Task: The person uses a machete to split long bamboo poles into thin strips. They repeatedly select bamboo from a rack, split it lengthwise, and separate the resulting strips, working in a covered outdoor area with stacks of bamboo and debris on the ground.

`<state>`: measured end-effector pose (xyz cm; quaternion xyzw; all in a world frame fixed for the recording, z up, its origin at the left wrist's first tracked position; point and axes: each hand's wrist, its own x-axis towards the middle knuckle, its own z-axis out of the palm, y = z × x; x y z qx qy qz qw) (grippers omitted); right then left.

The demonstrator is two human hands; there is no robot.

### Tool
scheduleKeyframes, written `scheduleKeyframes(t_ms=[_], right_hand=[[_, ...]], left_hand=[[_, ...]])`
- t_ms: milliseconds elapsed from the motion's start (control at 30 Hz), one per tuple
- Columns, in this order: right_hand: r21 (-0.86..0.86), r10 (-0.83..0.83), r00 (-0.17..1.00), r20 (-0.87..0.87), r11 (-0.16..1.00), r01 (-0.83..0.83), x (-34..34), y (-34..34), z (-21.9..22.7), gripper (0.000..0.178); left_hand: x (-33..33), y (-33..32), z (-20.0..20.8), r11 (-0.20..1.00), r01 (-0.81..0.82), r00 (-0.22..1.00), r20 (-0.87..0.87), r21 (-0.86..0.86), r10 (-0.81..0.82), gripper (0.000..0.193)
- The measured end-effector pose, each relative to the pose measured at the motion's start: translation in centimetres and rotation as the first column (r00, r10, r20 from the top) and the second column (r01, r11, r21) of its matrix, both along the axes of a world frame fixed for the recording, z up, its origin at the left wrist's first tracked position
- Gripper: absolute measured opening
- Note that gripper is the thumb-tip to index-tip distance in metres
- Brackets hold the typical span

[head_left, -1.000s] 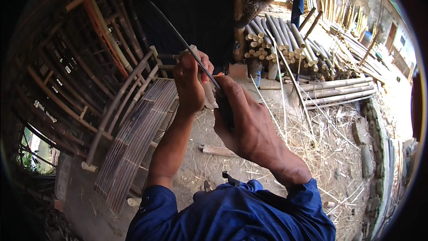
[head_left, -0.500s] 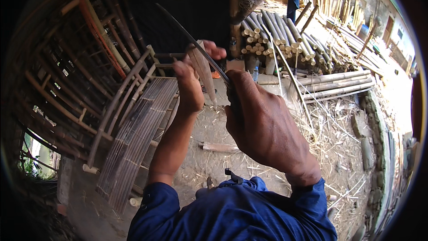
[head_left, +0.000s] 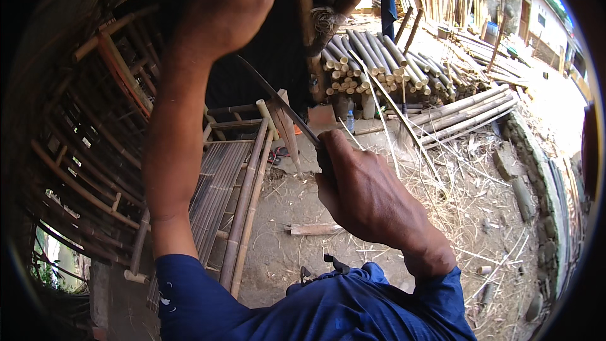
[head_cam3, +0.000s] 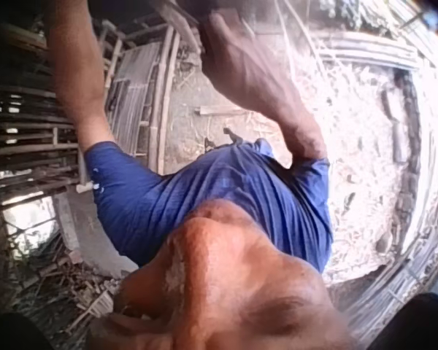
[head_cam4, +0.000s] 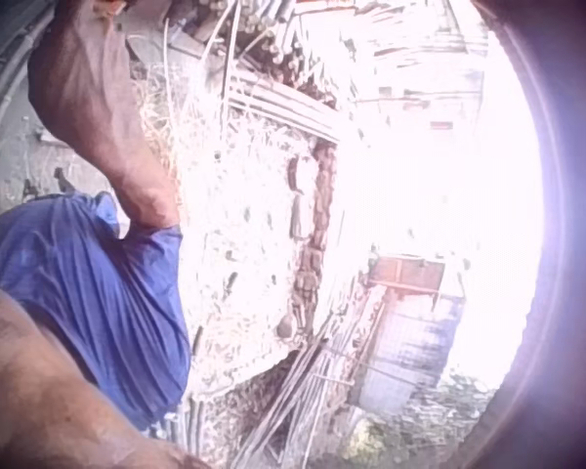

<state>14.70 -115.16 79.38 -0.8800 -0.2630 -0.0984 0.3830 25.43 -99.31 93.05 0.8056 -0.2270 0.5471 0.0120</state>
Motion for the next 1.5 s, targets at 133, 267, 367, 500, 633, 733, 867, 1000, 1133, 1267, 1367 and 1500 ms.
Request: scheduleKeyframes(t_ms=[133,267,367,500,633,733,867,1000,1133,1267,1367,1500], right_hand=[[-0.068,0.015,1.000,0.003,0.998,-0.015,-0.1,2.5,-1.3,0.025],[-0.057,-0.020,0.998,-0.064,0.998,0.016,4.4,5.2,-8.9,0.025],[0.161,0.077,0.997,-0.030,0.984,-0.071,6.4,7.2,-10.4,0.028],[0.152,0.068,0.985,-0.160,0.987,-0.043,10.0,5.9,-10.0,0.034],[0.074,0.024,0.989,-0.144,0.997,-0.014,12.3,7.9,-8.1,0.031],[-0.062,-0.099,0.995,0.006,0.993,0.099,13.6,9.0,-7.7,0.026],[-0.056,0.016,0.999,-0.042,0.998,-0.018,16.6,8.0,-5.9,0.022],[-0.088,0.151,0.942,-0.300,0.979,-0.185,23.3,8.2,-12.7,0.023],[0.078,0.163,0.938,-0.307,0.986,-0.145,26.5,9.2,-19.1,0.021],[0.232,0.424,0.748,-0.510,0.905,-0.356,28.1,7.8,-17.3,0.019],[0.285,0.525,0.705,-0.477,0.851,-0.441,30.4,7.0,-18.2,0.021],[0.076,0.327,0.846,-0.421,0.942,-0.326,31.7,7.2,-20.5,0.018]], left_hand=[[5.2,4.4,-3.4,0.985,0.088,0.994,0.057,0.146,-0.097,0.050],[10.0,8.1,-14.8,0.906,0.120,0.886,-0.368,-0.405,-0.281,0.048],[5.6,11.7,-13.2,0.481,0.463,0.806,0.127,-0.744,-0.578,0.052],[2.0,9.2,-14.5,0.450,0.602,0.648,0.075,-0.660,-0.758,0.039],[3.4,9.7,-13.7,0.568,0.447,0.801,0.026,-0.691,-0.598,0.027],[5.3,9.8,-12.9,0.593,0.393,0.859,0.052,-0.703,-0.509,0.026],[9.2,9.7,-12.2,0.641,0.379,0.906,0.129,-0.667,-0.403,0.028],[11.3,8.3,-11.4,0.636,0.390,0.899,0.126,-0.665,-0.419,0.031],[12.5,7.1,-11.2,0.582,0.424,0.888,0.190,-0.694,-0.419,0.030],[13.3,7.2,-10.9,0.507,0.420,0.897,0.259,-0.752,-0.359,0.030],[13.9,7.7,-11.2,0.534,0.379,0.924,0.275,-0.756,-0.267,0.031],[14.4,7.5,-10.9,0.530,0.349,0.936,0.317,-0.773,-0.154,0.043]])
